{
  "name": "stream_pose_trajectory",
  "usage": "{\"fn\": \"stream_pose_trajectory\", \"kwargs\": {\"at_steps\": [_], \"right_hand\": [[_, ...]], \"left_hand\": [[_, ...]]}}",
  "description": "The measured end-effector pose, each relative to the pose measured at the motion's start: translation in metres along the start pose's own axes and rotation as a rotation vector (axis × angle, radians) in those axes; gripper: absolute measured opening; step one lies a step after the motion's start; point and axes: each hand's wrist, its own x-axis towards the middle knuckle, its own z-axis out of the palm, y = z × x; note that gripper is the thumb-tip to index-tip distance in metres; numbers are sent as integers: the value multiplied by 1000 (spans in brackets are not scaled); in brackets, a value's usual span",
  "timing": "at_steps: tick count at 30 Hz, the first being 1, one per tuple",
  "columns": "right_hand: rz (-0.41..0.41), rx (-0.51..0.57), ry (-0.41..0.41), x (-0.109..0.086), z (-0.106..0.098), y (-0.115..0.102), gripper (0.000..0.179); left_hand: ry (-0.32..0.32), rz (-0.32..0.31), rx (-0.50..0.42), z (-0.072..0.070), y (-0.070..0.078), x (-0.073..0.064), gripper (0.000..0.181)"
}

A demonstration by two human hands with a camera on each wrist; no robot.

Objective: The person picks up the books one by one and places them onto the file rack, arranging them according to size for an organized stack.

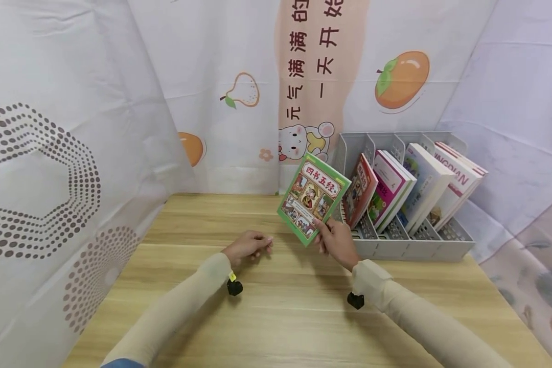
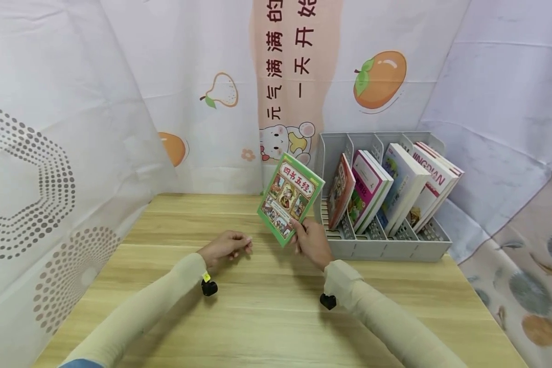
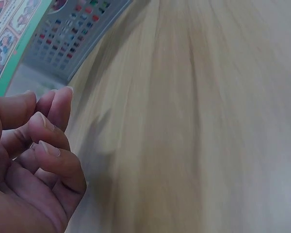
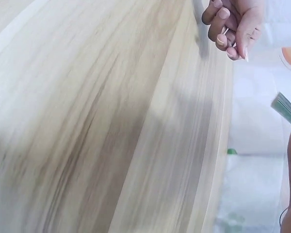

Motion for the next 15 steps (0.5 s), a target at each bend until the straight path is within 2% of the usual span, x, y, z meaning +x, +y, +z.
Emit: {"fn": "stream_pose_trajectory", "kwargs": {"at_steps": [7,11,15], "right_hand": [[-25,-21,105,-5,-22,3,52],[-43,-8,150,-8,-35,2,49],[-52,-49,215,-10,-48,3,52]], "left_hand": [[-64,39,10,30,19,18,38],[-105,57,-12,50,29,29,38],[-142,79,-5,73,37,42,41]]}}
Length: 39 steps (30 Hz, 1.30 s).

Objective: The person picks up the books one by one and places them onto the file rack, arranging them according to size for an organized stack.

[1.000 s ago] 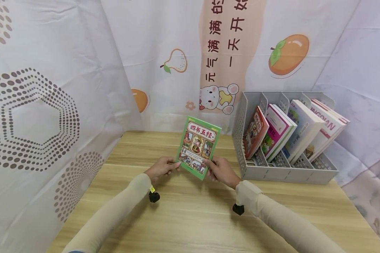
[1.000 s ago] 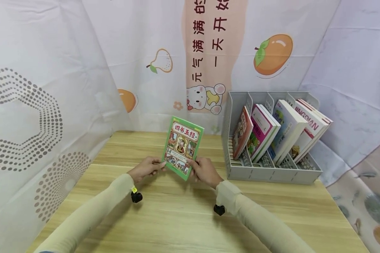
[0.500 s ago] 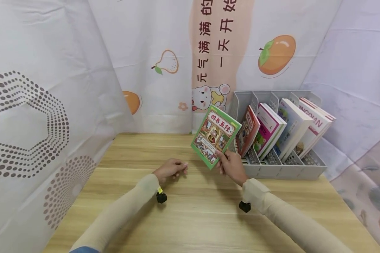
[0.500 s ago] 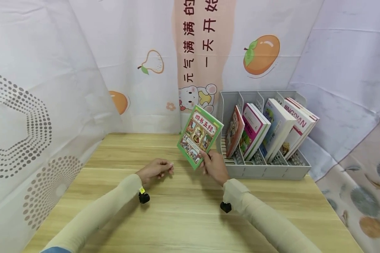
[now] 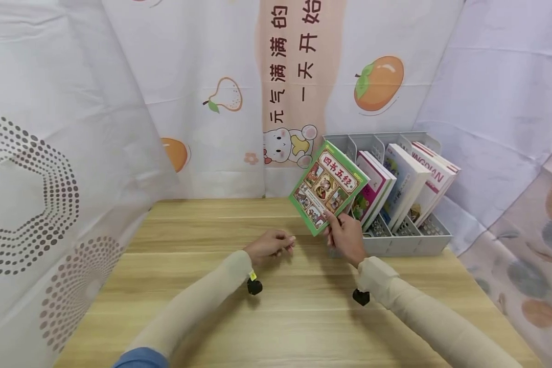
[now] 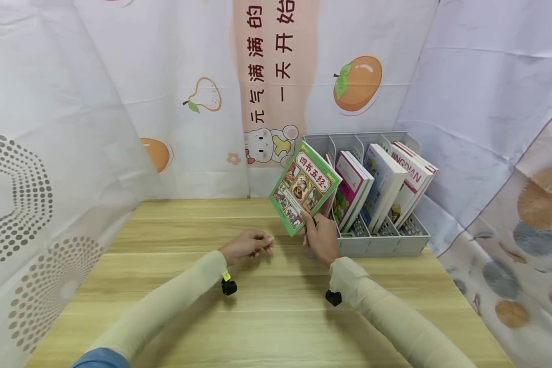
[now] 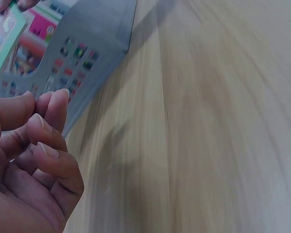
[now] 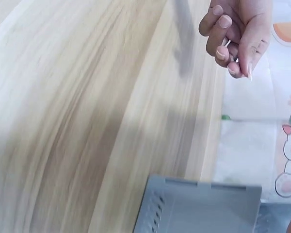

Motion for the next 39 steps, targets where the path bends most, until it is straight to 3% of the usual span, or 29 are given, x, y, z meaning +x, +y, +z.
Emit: {"fn": "stream_pose_trajectory", "kwargs": {"at_steps": [9,14,20,24,31,39], "right_hand": [[-6,-63,121,0,-25,6,57],[-33,-104,181,0,-38,13,57],[-27,-118,226,-3,-49,17,53],[-36,-136,249,-5,-55,19,52],[-82,-162,289,-5,-55,23,55],[-41,-285,336,2,-59,28,57]], "left_hand": [[0,56,37,45,26,29,55],[25,76,72,65,34,44,54],[16,77,29,84,36,54,52],[41,71,-9,93,36,58,50],[71,81,-59,93,35,58,41],[74,74,-49,97,36,60,34]]}}
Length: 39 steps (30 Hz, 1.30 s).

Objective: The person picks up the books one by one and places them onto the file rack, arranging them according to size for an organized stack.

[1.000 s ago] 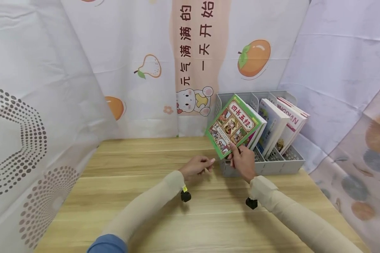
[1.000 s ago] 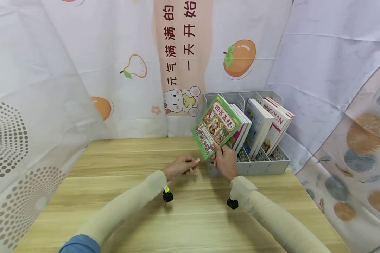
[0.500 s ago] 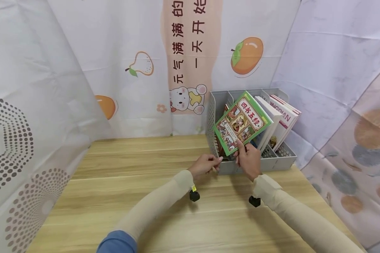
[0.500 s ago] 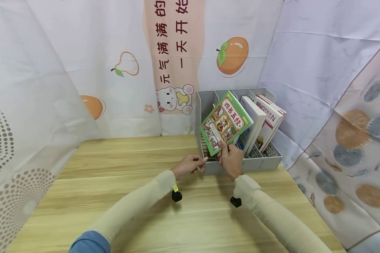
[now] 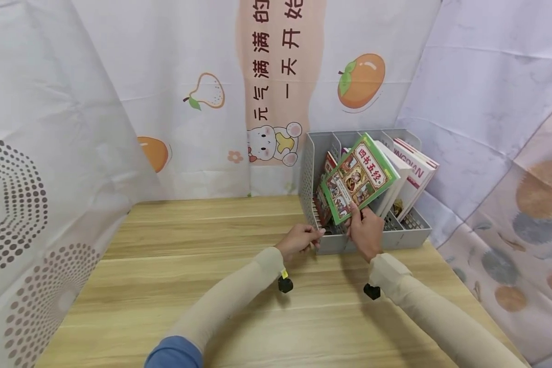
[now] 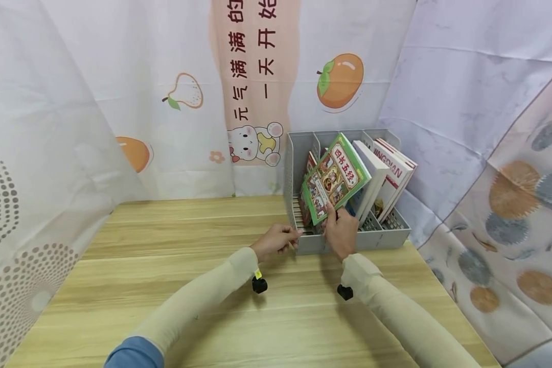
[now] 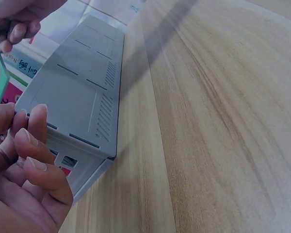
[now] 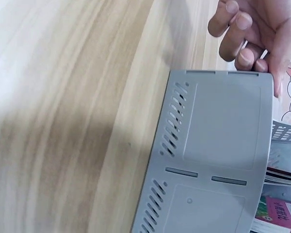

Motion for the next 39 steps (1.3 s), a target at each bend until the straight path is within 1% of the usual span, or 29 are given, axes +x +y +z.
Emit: {"fn": "stream_pose_trajectory", "kwargs": {"at_steps": [3,6,8,15,17,22,25,28,30,34,37,39], "right_hand": [[19,-55,-21,3,5,1,55],[36,-93,-73,6,12,1,51],[62,-108,-120,10,17,1,48],[225,-44,-321,19,30,-2,43],[250,-38,-360,22,34,-2,44],[298,-67,-396,29,40,0,49],[335,-67,-440,34,43,1,51],[337,-86,-489,39,47,2,48],[321,-125,-506,43,49,2,47],[302,-181,-524,48,52,0,46],[330,-149,-525,48,55,-1,48],[335,-132,-514,47,57,-1,48]], "left_hand": [[3,-2,-10,2,-2,0,34],[9,-8,-17,3,-3,-1,35],[7,-13,-21,4,-3,-1,35],[-1,-41,-31,9,-6,0,36],[3,-46,-34,11,-7,1,36],[3,-40,-55,16,-7,0,35],[4,-32,-61,16,-5,-2,35],[7,-26,-60,14,-5,-3,35],[5,-21,-58,11,-4,-2,35],[10,-18,-52,8,-3,-1,36],[19,-23,-50,6,-3,-2,36],[27,-27,-50,4,-3,-3,36]]}}
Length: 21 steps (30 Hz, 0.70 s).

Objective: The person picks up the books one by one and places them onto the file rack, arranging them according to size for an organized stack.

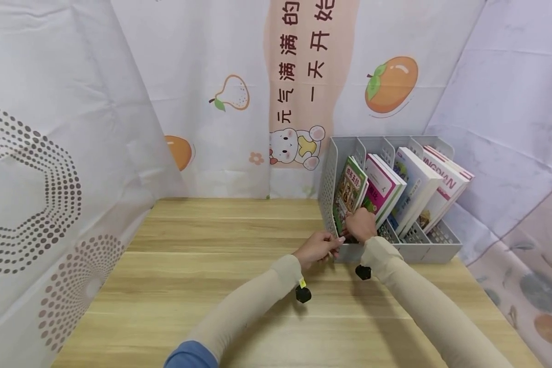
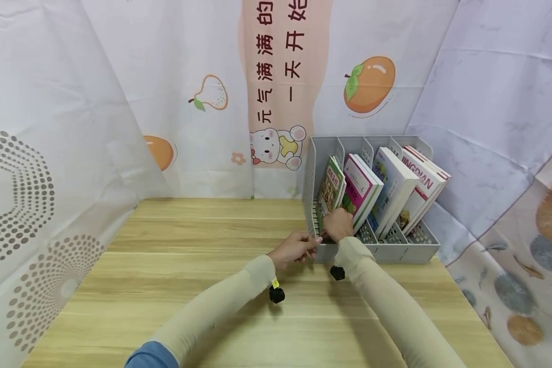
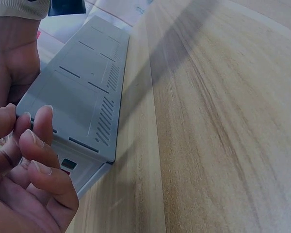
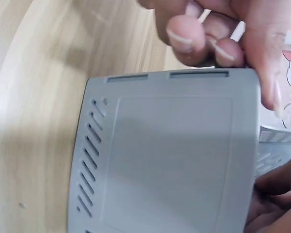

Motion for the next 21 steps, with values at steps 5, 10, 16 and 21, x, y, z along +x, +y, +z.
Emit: {"fn": "stream_pose_trajectory", "kwargs": {"at_steps": [5,10,16,21], "right_hand": [[-55,-24,75,-4,8,4,45],[-93,-97,118,-4,6,2,45],[-87,-177,24,1,-1,-1,47],[-46,-181,-45,-3,3,-1,45]], "left_hand": [[5,-16,-2,-1,-1,-5,35],[-8,-16,10,1,1,-6,35],[-12,1,43,5,5,-3,34],[-47,20,123,1,3,-4,35]]}}
